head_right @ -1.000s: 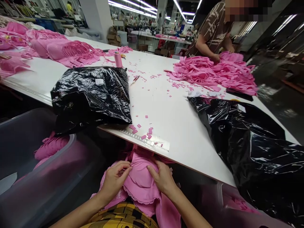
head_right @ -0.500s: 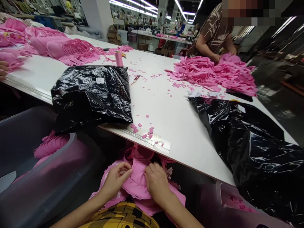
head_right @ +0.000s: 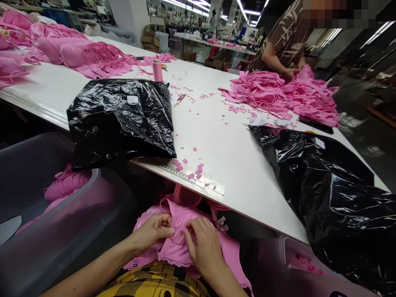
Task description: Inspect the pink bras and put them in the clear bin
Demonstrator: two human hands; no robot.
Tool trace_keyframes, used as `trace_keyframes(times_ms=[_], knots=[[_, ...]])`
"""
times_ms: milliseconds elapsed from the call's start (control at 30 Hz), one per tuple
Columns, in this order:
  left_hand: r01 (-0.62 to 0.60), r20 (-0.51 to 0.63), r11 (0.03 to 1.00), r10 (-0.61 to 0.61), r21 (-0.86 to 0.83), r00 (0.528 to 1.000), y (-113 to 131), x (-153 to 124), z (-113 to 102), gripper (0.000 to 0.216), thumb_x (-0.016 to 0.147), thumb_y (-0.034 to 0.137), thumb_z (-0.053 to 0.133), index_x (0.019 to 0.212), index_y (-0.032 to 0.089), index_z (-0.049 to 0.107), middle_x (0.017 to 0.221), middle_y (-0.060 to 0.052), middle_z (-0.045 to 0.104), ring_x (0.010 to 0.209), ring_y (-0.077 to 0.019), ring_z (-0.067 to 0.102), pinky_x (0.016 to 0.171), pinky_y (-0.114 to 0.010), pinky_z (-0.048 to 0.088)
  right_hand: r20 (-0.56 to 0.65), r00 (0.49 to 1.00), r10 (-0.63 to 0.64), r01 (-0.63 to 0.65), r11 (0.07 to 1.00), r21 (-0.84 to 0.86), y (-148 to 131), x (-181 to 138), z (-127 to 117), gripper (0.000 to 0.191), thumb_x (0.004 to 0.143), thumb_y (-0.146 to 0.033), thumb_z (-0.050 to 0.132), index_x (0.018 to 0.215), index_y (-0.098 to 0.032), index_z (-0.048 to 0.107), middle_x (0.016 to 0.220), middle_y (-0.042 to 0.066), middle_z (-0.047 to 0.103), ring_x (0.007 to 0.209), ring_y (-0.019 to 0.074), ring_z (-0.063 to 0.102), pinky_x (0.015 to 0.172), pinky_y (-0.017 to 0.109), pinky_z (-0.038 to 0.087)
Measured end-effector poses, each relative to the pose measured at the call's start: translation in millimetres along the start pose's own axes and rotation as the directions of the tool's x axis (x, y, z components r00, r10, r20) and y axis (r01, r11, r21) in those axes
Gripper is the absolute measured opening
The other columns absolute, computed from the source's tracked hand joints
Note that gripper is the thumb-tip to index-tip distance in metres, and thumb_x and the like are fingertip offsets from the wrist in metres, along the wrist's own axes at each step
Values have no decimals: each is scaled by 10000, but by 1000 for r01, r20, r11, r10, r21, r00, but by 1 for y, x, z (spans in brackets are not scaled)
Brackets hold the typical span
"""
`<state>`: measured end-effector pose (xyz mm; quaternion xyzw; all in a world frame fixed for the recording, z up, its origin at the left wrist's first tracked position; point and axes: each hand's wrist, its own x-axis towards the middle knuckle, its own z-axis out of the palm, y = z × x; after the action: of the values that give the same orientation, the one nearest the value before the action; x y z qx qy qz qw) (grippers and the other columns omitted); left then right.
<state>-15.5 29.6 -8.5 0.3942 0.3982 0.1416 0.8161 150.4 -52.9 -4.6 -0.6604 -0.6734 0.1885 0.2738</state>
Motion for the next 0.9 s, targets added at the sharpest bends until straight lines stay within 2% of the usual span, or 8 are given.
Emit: trace_keyframes(times_ms=[100,200,367,533,767,900], knots=[[-12,15,1000,12,-4,1000,-2,-1,3,343,561,302,767,644,163,465,517,78,459,451,-44,354,442,-182,238,-9,999,31,-31,999,22,-5,-3,9,66,860,-184,511,796,-187,521,736,22,552,686,175,507,604,268,345],[-22,44,999,24,-35,999,-3,-4,4,347,572,285,784,658,154,475,574,63,482,533,-57,403,512,-186,291,-37,999,25,-24,999,38,-9,-4,15,166,876,-146,426,730,-189,493,705,23,537,667,170,501,588,264,336],[30,160,983,-1,-182,987,1,-10,5,351,614,294,777,783,155,503,676,45,512,605,-68,454,601,-201,349,-59,997,40,-31,989,143,-14,-5,8,175,885,-166,398,720,-197,449,678,9,508,638,151,478,572,253,326],[-36,71,999,38,-23,997,6,-14,10,332,581,235,787,780,147,536,685,39,514,649,-85,468,636,-204,375,-75,996,-50,61,985,159,-19,-7,2,157,877,-138,390,738,-195,436,695,11,507,646,145,451,580,258,313],[-99,39,988,95,116,995,6,-16,10,227,612,237,718,738,161,545,699,11,544,702,-146,518,689,-264,425,-75,994,-84,97,979,182,-24,-8,0,138,864,-120,408,749,-191,438,697,11,514,658,143,451,584,259,314],[-224,11,929,231,296,973,-7,-15,11,157,677,265,650,751,170,549,700,-5,556,707,-163,525,696,-279,441,-47,988,-148,153,980,130,-28,-8,2,122,860,-133,405,760,-184,455,713,30,534,675,160,463,592,276,330]])
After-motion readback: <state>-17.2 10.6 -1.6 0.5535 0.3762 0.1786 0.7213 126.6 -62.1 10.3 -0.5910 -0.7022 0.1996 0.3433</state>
